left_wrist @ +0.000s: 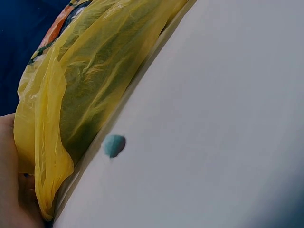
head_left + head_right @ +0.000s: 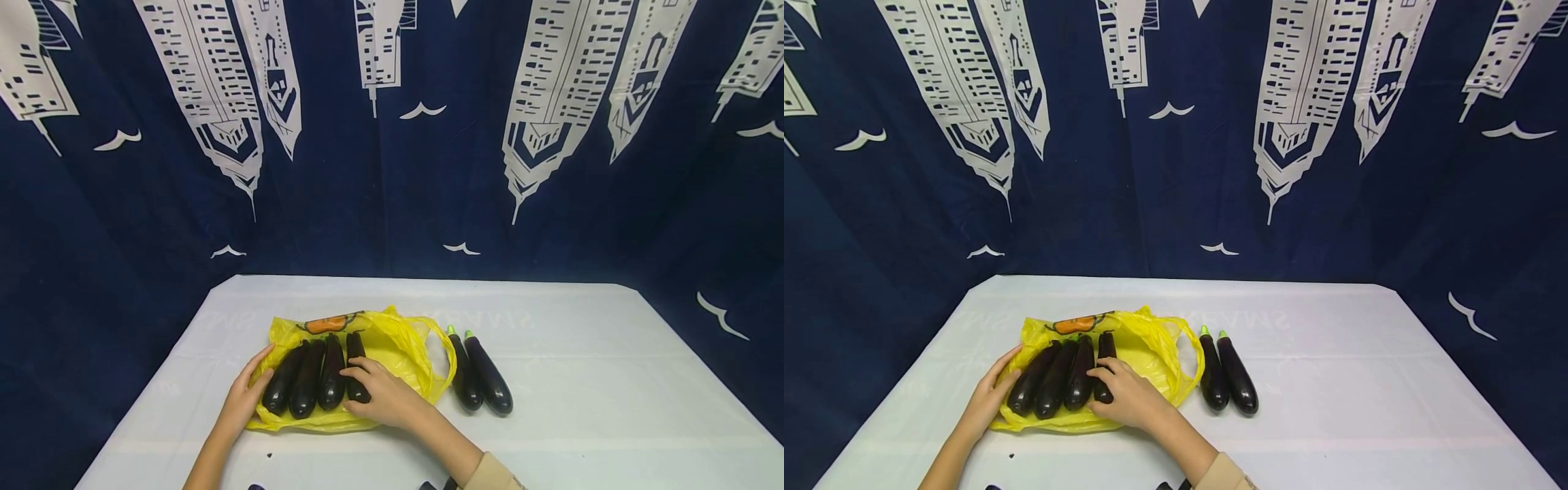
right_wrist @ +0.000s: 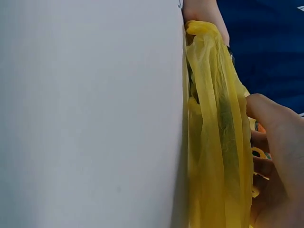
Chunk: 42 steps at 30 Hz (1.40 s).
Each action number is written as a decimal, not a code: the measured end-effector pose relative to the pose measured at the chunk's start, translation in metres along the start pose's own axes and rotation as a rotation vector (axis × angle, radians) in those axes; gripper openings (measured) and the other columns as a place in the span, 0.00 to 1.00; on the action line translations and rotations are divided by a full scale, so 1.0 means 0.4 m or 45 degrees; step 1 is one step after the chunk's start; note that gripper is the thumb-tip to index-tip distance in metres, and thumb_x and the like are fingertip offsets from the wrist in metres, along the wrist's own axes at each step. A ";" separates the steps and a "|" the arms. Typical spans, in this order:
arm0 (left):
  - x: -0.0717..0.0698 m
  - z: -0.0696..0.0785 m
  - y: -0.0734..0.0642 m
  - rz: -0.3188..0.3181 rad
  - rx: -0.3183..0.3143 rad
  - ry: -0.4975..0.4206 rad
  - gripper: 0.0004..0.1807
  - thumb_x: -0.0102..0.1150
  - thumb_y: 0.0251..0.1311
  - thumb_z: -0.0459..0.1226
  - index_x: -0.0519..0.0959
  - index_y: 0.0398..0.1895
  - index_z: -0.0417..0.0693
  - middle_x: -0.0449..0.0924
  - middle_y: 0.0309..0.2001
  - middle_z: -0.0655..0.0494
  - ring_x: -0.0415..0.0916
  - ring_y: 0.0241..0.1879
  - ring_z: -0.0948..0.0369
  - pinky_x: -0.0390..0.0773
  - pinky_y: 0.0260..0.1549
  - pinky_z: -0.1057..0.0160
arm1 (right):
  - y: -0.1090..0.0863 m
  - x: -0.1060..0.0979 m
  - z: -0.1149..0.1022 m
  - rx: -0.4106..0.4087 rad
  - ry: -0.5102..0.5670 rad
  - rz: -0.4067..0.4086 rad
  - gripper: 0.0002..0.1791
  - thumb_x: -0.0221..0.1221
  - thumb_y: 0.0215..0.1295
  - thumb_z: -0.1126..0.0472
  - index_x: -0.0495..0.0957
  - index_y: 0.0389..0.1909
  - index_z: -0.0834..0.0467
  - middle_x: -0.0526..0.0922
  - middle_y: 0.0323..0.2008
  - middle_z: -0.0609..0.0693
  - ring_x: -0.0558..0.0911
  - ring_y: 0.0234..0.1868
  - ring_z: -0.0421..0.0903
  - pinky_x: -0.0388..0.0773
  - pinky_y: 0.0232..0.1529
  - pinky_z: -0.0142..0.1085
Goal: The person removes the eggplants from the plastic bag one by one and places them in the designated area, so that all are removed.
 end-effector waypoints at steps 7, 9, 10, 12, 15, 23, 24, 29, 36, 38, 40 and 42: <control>0.000 0.008 0.000 -0.005 0.000 -0.003 0.26 0.45 0.66 0.46 0.60 0.66 0.51 0.55 0.68 0.45 0.47 0.68 0.46 0.49 0.63 0.37 | -0.002 0.001 -0.001 0.000 -0.040 0.018 0.24 0.55 0.58 0.46 0.70 0.56 0.47 0.62 0.65 0.46 0.63 0.66 0.48 0.73 0.56 0.46; 0.000 0.010 0.000 -0.005 -0.002 0.003 0.25 0.44 0.66 0.46 0.60 0.66 0.51 0.55 0.68 0.44 0.48 0.68 0.45 0.49 0.63 0.37 | -0.003 0.002 -0.001 -0.003 -0.060 0.022 0.24 0.56 0.58 0.46 0.70 0.55 0.48 0.62 0.65 0.46 0.63 0.66 0.48 0.74 0.55 0.45; 0.001 0.011 0.000 -0.005 -0.001 0.007 0.25 0.44 0.66 0.45 0.60 0.66 0.52 0.55 0.68 0.44 0.48 0.68 0.45 0.49 0.63 0.37 | -0.003 0.003 -0.001 -0.007 -0.066 0.024 0.24 0.56 0.58 0.47 0.70 0.55 0.48 0.62 0.65 0.46 0.63 0.66 0.48 0.74 0.55 0.44; 0.000 0.009 0.000 -0.001 -0.003 0.013 0.26 0.44 0.66 0.46 0.60 0.66 0.51 0.55 0.68 0.43 0.48 0.68 0.44 0.50 0.62 0.37 | -0.003 0.004 -0.002 -0.012 -0.075 0.026 0.23 0.56 0.58 0.48 0.70 0.55 0.48 0.62 0.65 0.47 0.63 0.66 0.48 0.74 0.55 0.43; 0.000 0.009 0.002 0.001 0.002 0.013 0.26 0.44 0.66 0.46 0.60 0.66 0.51 0.55 0.68 0.44 0.48 0.68 0.44 0.50 0.62 0.37 | -0.003 0.004 -0.001 -0.015 -0.076 0.028 0.22 0.56 0.58 0.49 0.71 0.54 0.49 0.63 0.65 0.47 0.63 0.66 0.48 0.74 0.55 0.43; 0.001 0.007 0.004 -0.003 0.001 0.002 0.26 0.44 0.66 0.47 0.60 0.66 0.51 0.55 0.69 0.45 0.47 0.68 0.45 0.49 0.63 0.37 | -0.007 -0.002 -0.005 -0.022 -0.067 0.047 0.20 0.56 0.56 0.51 0.73 0.51 0.49 0.65 0.64 0.46 0.66 0.65 0.48 0.74 0.55 0.43; 0.001 0.007 0.003 -0.004 -0.001 0.002 0.26 0.44 0.66 0.47 0.60 0.66 0.52 0.54 0.69 0.45 0.47 0.68 0.45 0.49 0.63 0.37 | -0.008 -0.002 -0.006 -0.019 -0.061 0.045 0.20 0.56 0.56 0.51 0.73 0.51 0.49 0.65 0.63 0.46 0.66 0.64 0.48 0.74 0.56 0.43; 0.001 0.004 -0.001 -0.009 -0.009 0.001 0.26 0.44 0.66 0.47 0.60 0.66 0.52 0.54 0.69 0.46 0.47 0.68 0.45 0.48 0.62 0.36 | -0.019 -0.005 -0.011 -0.008 -0.042 0.030 0.20 0.57 0.55 0.51 0.73 0.50 0.49 0.66 0.62 0.46 0.67 0.64 0.48 0.74 0.56 0.42; 0.003 0.000 -0.002 -0.006 -0.009 -0.005 0.26 0.44 0.66 0.47 0.60 0.66 0.52 0.54 0.69 0.46 0.47 0.68 0.45 0.49 0.62 0.36 | -0.033 -0.012 -0.019 -0.010 -0.014 0.019 0.20 0.56 0.56 0.50 0.73 0.50 0.49 0.66 0.63 0.46 0.67 0.64 0.48 0.73 0.56 0.43; 0.002 0.000 -0.002 -0.003 -0.004 -0.004 0.26 0.44 0.66 0.47 0.60 0.66 0.52 0.55 0.68 0.46 0.47 0.68 0.46 0.49 0.63 0.37 | -0.038 -0.016 -0.022 -0.019 -0.008 0.023 0.20 0.57 0.56 0.50 0.73 0.50 0.49 0.66 0.63 0.46 0.67 0.64 0.48 0.73 0.57 0.43; 0.002 0.000 -0.002 -0.001 -0.001 -0.002 0.26 0.44 0.66 0.47 0.60 0.66 0.51 0.55 0.68 0.46 0.47 0.68 0.46 0.49 0.63 0.37 | -0.045 -0.022 -0.025 -0.026 -0.006 0.030 0.20 0.57 0.56 0.50 0.73 0.50 0.49 0.66 0.63 0.46 0.67 0.64 0.48 0.72 0.58 0.43; 0.001 0.001 -0.002 0.000 0.002 0.002 0.26 0.44 0.66 0.47 0.60 0.66 0.51 0.55 0.68 0.46 0.47 0.68 0.46 0.49 0.63 0.37 | -0.051 -0.027 -0.027 -0.030 -0.003 0.033 0.19 0.57 0.56 0.50 0.73 0.50 0.49 0.67 0.62 0.45 0.67 0.63 0.48 0.73 0.57 0.43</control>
Point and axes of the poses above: each hand's wrist, its own y-axis towards the middle knuckle, its own x-axis out of the palm, z = x × y, the point moved 6 cm from there along y, towards the middle knuckle
